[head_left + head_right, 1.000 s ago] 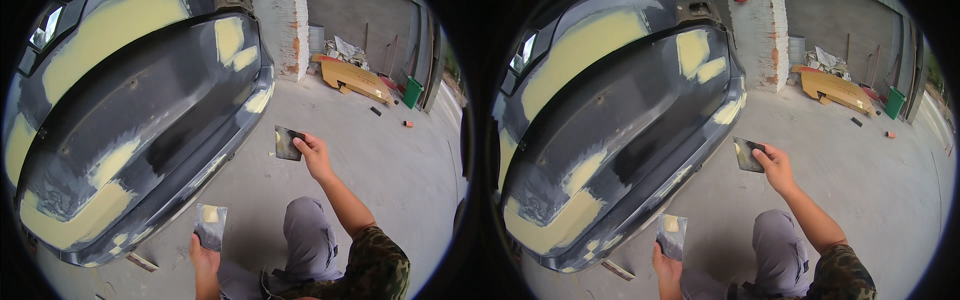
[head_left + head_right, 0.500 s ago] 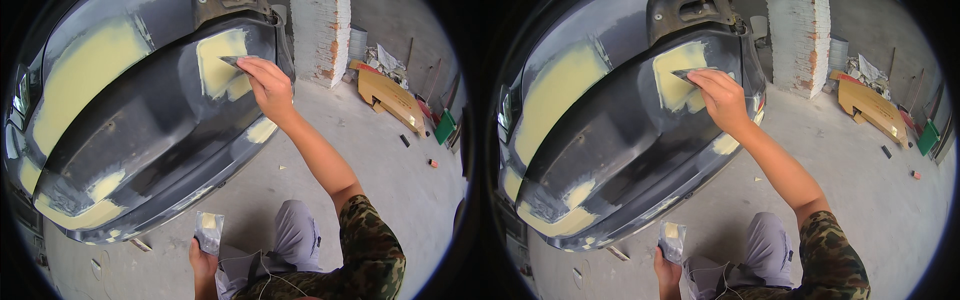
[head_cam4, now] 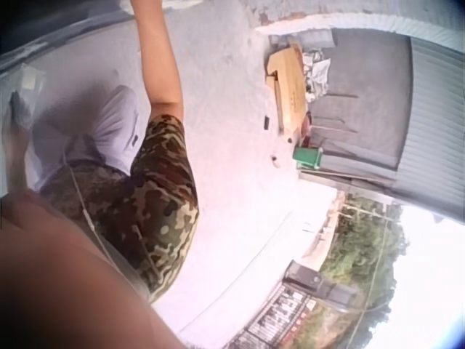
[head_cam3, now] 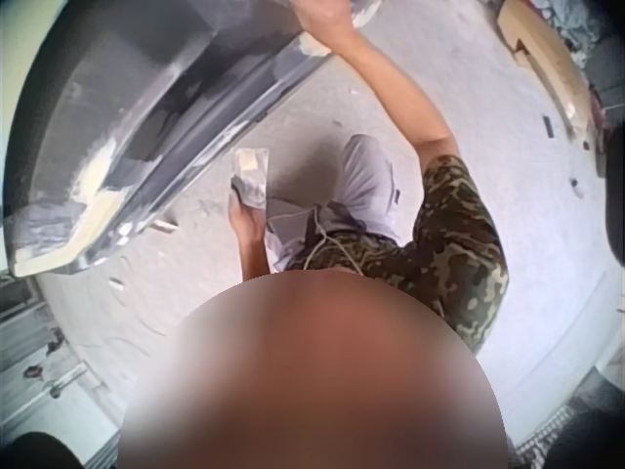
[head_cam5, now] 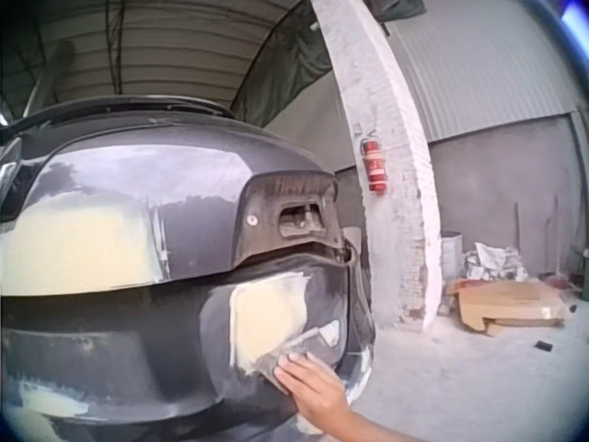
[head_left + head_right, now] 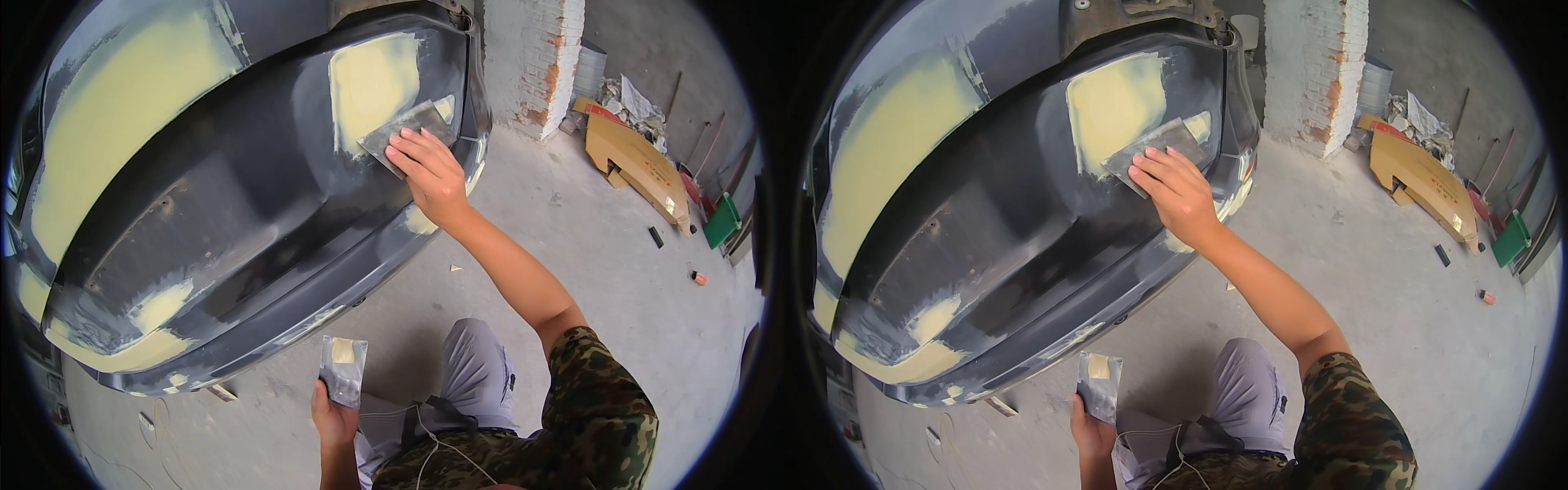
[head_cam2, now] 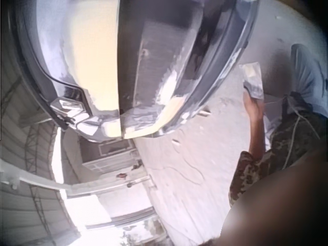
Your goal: The person uses a putty knife to spread body filler onto the rear bumper of a car, smoothing the material across several areas. The person repeatedly transfers filler between two putty knives and applies it to different sections of the bumper surface.
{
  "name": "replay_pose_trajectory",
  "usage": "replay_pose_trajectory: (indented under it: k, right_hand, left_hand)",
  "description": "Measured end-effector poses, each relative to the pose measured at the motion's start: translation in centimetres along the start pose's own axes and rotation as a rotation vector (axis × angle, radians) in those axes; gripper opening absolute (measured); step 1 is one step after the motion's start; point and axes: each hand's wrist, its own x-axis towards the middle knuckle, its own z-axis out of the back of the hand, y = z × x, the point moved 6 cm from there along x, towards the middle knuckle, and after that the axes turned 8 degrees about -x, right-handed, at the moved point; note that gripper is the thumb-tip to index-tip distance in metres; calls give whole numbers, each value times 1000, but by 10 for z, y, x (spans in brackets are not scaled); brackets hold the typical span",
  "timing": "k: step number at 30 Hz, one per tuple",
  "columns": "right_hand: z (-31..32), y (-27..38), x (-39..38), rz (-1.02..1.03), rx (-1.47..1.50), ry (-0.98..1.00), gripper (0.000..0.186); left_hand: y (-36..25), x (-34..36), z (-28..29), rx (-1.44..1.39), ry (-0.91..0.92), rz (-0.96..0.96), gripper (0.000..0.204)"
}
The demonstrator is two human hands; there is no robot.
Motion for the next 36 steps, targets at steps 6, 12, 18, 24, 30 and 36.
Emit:
replay_pose_trajectory:
  k: [6, 12, 18, 24, 30, 36]
  right_hand:
    - [41, -12, 47, 29, -2, -130, 36]
    - [40, 4, 81, 357, -54, -48, 28]
    - [35, 24, 65, 784, -31, 150, 25]
    - [0, 1, 76, 1000, -43, 309, 34]
    - [-6, -30, 66, 1030, -132, 369, 41]
    - [39, -14, 53, 730, -87, 375, 37]
  left_hand:
    - [3, 3, -17, -21, 16, -12, 53]
    - [2, 3, -35, -39, 49, -28, 54]
    - [-6, 15, -35, -70, 94, -45, 53]
    - [2, 29, -44, -109, 62, -33, 50]
    - [8, 35, -44, -140, 102, -23, 48]
    - [12, 47, -66, -117, 178, -43, 48]
